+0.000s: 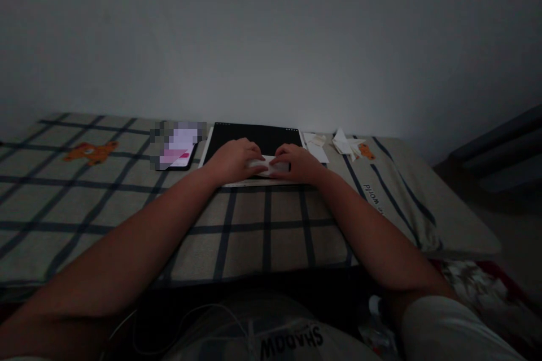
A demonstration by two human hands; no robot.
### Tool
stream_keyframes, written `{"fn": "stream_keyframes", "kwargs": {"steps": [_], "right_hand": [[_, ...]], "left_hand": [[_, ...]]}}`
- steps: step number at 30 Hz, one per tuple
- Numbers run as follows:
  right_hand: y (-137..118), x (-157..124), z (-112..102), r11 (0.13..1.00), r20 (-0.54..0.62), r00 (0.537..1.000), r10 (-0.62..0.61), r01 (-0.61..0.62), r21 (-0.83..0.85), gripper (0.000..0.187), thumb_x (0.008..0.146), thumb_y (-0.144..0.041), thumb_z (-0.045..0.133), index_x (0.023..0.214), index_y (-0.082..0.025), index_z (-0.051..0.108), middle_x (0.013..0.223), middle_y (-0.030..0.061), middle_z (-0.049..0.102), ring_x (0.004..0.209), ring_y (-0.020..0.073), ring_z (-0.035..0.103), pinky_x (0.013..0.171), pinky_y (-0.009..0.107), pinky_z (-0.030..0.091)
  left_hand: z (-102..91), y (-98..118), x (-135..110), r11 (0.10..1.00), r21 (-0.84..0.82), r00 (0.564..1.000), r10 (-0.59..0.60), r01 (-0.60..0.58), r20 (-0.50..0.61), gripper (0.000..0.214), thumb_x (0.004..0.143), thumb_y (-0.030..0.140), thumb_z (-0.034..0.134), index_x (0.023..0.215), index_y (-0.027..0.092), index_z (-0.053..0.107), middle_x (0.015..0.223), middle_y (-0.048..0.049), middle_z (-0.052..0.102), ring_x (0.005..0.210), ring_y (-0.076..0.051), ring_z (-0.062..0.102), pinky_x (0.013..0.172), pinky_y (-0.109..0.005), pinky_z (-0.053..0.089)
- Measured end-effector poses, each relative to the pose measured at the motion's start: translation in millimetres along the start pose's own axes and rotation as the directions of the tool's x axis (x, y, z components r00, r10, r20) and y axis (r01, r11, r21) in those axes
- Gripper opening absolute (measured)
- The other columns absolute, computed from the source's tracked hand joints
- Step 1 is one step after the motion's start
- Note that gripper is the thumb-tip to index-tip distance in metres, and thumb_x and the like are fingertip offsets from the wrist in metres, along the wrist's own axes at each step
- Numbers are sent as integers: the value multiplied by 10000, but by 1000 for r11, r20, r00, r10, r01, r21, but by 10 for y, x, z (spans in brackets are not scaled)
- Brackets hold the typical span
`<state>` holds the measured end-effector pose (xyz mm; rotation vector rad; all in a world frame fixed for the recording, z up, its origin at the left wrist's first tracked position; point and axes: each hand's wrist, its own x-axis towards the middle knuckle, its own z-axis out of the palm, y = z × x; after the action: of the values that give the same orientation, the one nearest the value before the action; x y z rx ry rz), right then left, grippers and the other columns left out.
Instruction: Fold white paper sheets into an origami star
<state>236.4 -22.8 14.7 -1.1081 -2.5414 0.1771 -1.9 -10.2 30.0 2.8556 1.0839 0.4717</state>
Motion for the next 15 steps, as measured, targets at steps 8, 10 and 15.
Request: {"fn": "stream_keyframes", "kwargs": {"steps": [8, 10, 15], "right_hand": [[4, 9, -7, 1000, -63, 998, 8, -9, -9, 277, 842, -476, 667, 915, -237, 789, 1069, 92, 651, 957, 233, 556, 823, 368, 422], [-3, 20, -10, 999, -36, 999, -19, 20, 31, 231, 861, -404, 648, 899, -225, 790, 1031, 92, 678, 941, 229, 573, 822, 365, 421], [-12, 33, -15, 979, -13, 998, -58, 59, 194, 219, 864, -299, 587, 847, -201, 782, 871, 69, 719, 809, 193, 605, 767, 328, 415]], "left_hand": [[11, -96, -41, 998, -53, 996, 36, -32, 86, 375, 914, 448, 534, 1147, 225, 726, 1225, -63, 699, 1163, -235, 598, 974, -333, 423], [9, -128, -48, 997, -64, 994, 40, -34, 99, 362, 934, 427, 503, 1151, 240, 726, 1246, -47, 694, 1183, -229, 594, 988, -340, 421], [4, -186, -27, 993, -104, 994, 58, -49, 89, 376, 972, 406, 437, 1122, 231, 735, 1245, -55, 695, 1177, -223, 604, 1014, -361, 420]]}}
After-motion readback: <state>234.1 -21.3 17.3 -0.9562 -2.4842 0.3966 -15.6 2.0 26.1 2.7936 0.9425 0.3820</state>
